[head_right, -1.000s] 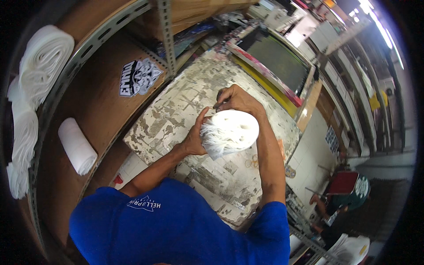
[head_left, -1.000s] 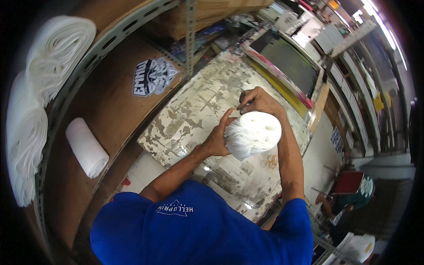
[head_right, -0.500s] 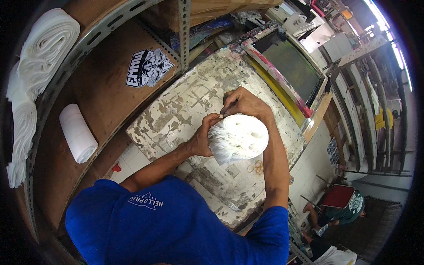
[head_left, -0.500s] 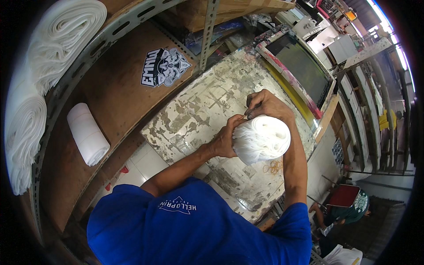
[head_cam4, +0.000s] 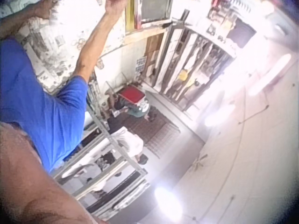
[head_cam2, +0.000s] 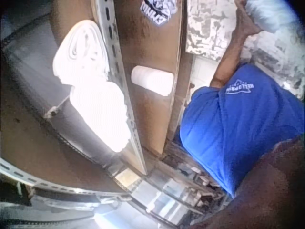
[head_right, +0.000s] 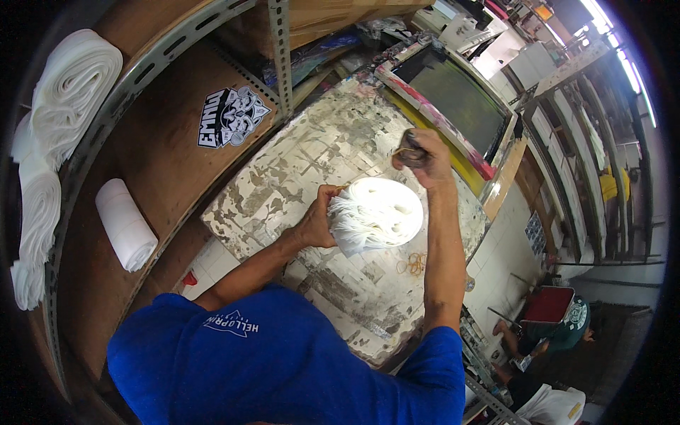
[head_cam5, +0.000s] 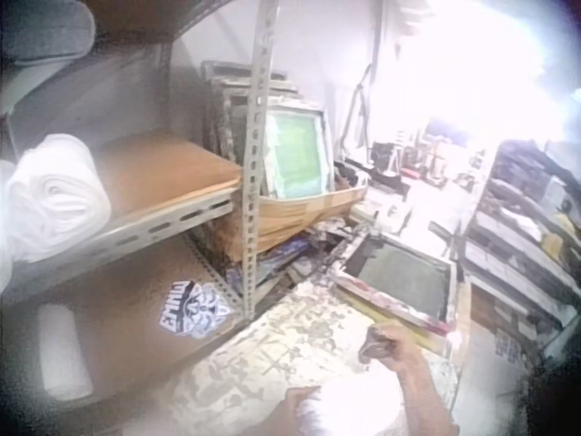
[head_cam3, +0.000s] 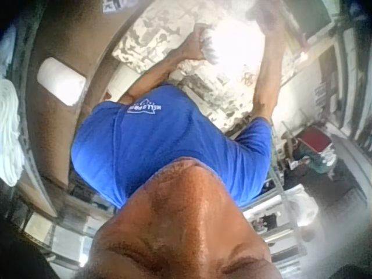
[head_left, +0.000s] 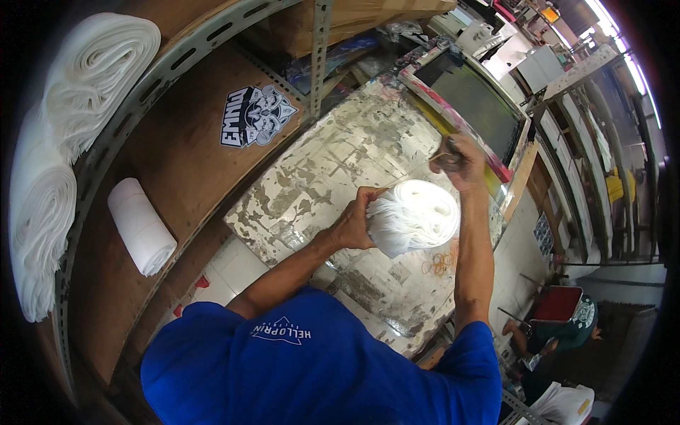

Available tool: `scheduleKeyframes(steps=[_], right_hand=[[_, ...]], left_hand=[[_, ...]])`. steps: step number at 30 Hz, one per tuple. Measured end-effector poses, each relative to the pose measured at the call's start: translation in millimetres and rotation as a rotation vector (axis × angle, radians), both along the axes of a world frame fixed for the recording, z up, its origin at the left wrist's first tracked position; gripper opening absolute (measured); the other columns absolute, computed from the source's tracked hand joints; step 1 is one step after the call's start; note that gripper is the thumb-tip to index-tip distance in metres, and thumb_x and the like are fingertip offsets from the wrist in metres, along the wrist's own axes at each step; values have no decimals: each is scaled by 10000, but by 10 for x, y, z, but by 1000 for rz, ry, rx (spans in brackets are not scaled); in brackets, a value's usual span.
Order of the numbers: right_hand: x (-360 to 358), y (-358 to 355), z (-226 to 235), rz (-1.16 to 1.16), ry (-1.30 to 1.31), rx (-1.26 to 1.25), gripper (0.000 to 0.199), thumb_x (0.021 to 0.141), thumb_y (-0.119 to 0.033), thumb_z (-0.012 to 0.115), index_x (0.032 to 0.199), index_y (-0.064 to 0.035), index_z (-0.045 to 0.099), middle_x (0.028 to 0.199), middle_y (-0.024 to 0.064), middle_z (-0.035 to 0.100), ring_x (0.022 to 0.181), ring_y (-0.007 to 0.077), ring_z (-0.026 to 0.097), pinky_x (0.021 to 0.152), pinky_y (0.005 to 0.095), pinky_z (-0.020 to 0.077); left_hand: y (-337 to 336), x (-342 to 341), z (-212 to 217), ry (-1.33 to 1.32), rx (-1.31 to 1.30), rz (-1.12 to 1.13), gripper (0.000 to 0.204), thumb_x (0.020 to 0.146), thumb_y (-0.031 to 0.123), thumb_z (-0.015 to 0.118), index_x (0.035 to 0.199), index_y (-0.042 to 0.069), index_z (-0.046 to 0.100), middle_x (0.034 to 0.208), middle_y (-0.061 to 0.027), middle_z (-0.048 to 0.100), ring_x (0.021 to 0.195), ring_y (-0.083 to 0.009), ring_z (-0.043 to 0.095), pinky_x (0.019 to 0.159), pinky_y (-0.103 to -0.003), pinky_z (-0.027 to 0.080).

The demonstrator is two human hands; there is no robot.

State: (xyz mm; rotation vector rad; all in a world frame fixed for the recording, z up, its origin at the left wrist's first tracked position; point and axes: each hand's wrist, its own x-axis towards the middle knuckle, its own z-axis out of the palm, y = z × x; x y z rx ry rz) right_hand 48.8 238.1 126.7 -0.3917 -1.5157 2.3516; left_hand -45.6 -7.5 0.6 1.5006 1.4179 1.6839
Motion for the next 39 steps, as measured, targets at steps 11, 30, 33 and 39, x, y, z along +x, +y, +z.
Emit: scheduleKeyframes(steps=[11, 30, 33, 39], right_hand=[[228, -791, 972, 734, -323, 348, 468, 728, 102, 517, 1160, 52, 689, 660, 167, 635, 471, 236, 556, 509, 375, 455], [1118, -1492, 1144, 270, -729, 1757, 211, 742, -238, 690, 660, -46, 715, 846, 76, 646, 949, 216, 613, 1085, 572, 267], [1103, -1319, 1142, 117, -669, 1772, 254, 758, -255, 677, 665, -22, 714, 908, 98, 640, 1013, 229, 605, 1085, 599, 262], [1174, -963, 795, 9, -659, 1689, 300, 849, -302, 633, 733, -35, 709, 1038, 109, 664, 1093, 272, 593, 1104, 622, 218]], left_hand=[[-21, 57, 28, 32, -13, 20, 989, 610, 249, 956, 1297, 38, 277, 1203, -168, 534, 1098, -222, 561, 932, -373, 475], [-7, 152, 64, 40, 44, 92, 919, 623, 216, 946, 1305, 32, 357, 1103, -175, 654, 1018, -256, 671, 866, -381, 538], [12, 187, 15, 49, 43, 91, 916, 624, 220, 946, 1305, 43, 360, 1105, -180, 658, 1017, -260, 675, 861, -381, 543], [34, 147, 54, 71, 68, 81, 909, 627, 229, 945, 1302, 47, 363, 1114, -187, 659, 1020, -268, 677, 856, -380, 545]])
